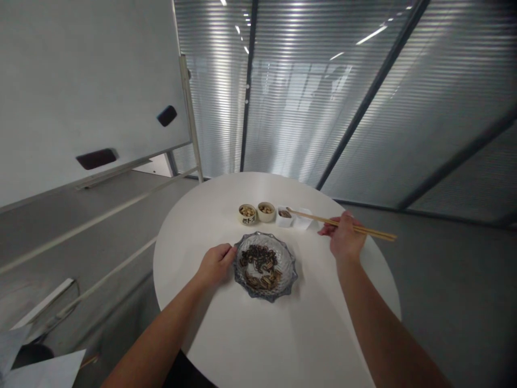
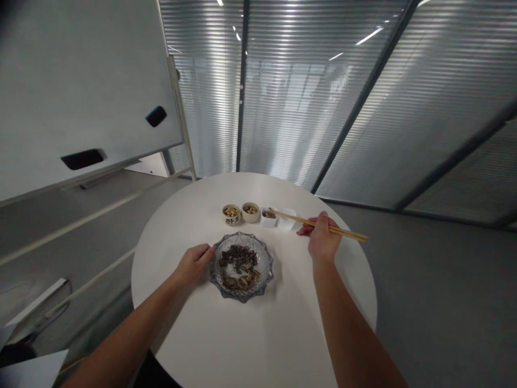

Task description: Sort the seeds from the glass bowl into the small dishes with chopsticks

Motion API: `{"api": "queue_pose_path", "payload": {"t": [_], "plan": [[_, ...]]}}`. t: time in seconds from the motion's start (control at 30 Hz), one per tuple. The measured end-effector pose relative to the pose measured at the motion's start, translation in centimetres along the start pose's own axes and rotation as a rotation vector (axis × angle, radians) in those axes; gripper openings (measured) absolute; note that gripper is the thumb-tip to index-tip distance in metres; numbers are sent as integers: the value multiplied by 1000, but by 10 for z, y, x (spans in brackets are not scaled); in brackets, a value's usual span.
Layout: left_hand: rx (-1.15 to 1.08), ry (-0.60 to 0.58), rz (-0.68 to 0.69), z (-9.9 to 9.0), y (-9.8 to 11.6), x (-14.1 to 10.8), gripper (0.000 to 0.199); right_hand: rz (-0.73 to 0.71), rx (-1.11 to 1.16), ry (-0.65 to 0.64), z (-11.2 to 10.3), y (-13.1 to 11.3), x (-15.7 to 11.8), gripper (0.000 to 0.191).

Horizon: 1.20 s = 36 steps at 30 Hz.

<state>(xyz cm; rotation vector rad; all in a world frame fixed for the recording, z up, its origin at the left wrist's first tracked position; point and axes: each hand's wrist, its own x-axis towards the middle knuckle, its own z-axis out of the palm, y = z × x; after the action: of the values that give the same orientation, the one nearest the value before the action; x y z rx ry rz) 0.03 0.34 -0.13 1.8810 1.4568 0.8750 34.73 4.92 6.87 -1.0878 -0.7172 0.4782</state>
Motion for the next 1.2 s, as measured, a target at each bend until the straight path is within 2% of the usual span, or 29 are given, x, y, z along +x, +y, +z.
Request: {"api": "queue_pose_path", "payload": {"t": [0.17,0.3,0.47,0.63,0.77,1.0,1.2], "plan": [[5,-17,3,-1,0,0,46,64,-33,-64,-4,15,6,47],[14,-9,6,-2,1,0,46,80,40,-154,-15,13,2,43],[18,-5,6,-2,2,0,47,80,20,-371,-36,-14,-21,36],[-11,16,-9,0,2,-1,47,116,-232,-645,-57,-50,-57,40],[-22,22,-9,1,1,-2,48,86,-435,-784,-62,-64,-76,43],[-17,5,-1,1,0,-1,47,63,-535,-884,-62,-51,-85,41],[-13,-3,-15,-1,3,-1,47,63,-562,-903,-57,-50,-92,42]]}}
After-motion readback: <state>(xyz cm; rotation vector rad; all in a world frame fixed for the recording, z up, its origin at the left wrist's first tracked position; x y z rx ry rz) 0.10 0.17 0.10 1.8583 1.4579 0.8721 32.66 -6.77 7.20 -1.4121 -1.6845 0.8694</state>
